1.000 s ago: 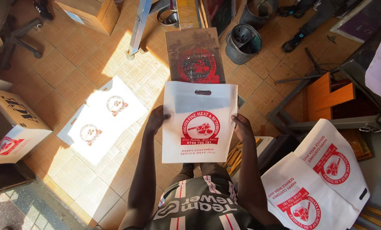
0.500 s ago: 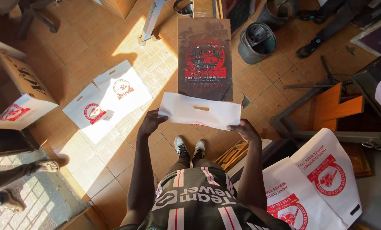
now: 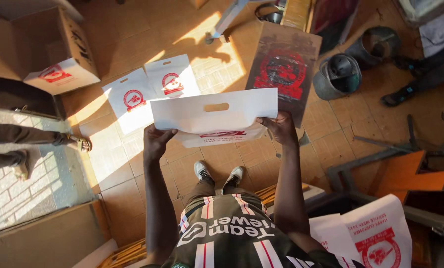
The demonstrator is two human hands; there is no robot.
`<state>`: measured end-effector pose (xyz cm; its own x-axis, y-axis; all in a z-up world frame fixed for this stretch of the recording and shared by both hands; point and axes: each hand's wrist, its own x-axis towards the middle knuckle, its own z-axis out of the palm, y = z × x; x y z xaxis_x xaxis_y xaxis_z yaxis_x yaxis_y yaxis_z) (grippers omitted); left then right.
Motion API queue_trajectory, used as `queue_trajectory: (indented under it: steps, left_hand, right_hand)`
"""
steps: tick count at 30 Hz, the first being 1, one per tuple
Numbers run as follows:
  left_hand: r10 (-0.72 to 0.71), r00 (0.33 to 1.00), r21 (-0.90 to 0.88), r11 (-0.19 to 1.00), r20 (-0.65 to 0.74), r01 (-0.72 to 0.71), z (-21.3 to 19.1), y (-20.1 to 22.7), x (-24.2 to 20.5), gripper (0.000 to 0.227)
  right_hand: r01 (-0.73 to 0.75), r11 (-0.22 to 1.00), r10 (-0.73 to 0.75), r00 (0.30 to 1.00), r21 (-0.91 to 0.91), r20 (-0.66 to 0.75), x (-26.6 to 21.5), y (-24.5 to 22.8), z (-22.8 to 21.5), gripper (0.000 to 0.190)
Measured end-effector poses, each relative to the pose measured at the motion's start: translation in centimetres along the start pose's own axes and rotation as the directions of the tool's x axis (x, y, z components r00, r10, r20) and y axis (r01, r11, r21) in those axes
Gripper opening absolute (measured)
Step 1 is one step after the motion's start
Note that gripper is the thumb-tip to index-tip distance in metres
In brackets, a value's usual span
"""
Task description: The person repeatedly places white plastic bags onto a manual printing press, presses down to imprint a red logo, and hands the printed bags to another person. The process is repeated for multiple bags throughout the clip.
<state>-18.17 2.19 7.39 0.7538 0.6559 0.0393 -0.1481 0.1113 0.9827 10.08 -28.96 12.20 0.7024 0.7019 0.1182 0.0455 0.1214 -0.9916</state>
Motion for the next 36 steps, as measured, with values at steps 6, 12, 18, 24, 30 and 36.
queue_trajectory:
  steps: [6, 12, 18, 24, 30, 36]
  left_hand:
    - [0.155, 0.937, 0.05, 0.988, -0.313, -0.147, -10.1, 1.9, -4.0, 0.018]
    - [0.29, 0.804, 0.186, 0.956, -0.518, -0.226, -22.5, 4.2, -10.9, 0.011]
    - [0.377, 0.612, 0.321, 0.925, -0.695, -0.205, -33.4, 7.7, -18.7, 0.015]
    - [0.404, 0.423, 0.377, 0.914, -0.811, -0.15, -38.5, 14.5, -21.9, 0.016]
    - [0.315, 0.22, 0.266, 0.937, -0.923, -0.228, -42.1, 15.9, -21.1, 0.017]
    - [0.214, -0.035, 0.217, 0.954, -0.976, -0.207, -46.1, 18.2, -19.1, 0.025]
  right_hand:
    - [0.104, 0.991, -0.081, 0.967, -0.086, 0.242, 6.7, -1.1, 10.4, 0.011]
    - [0.236, 0.97, -0.186, 0.882, -0.065, 0.433, 10.9, -3.0, 27.5, 0.011]
    - [0.185, 0.981, -0.182, 0.816, 0.051, 0.549, 9.7, -7.9, 47.1, 0.018]
    - [0.221, 0.975, -0.191, 0.73, 0.038, 0.656, 12.2, -1.2, 59.0, 0.015]
    - [0.045, 0.998, -0.067, 0.694, 0.05, 0.717, 14.0, -1.4, 68.2, 0.026]
    - [0.072, 0.997, -0.053, 0.773, -0.004, 0.633, 15.6, 3.2, 76.2, 0.026]
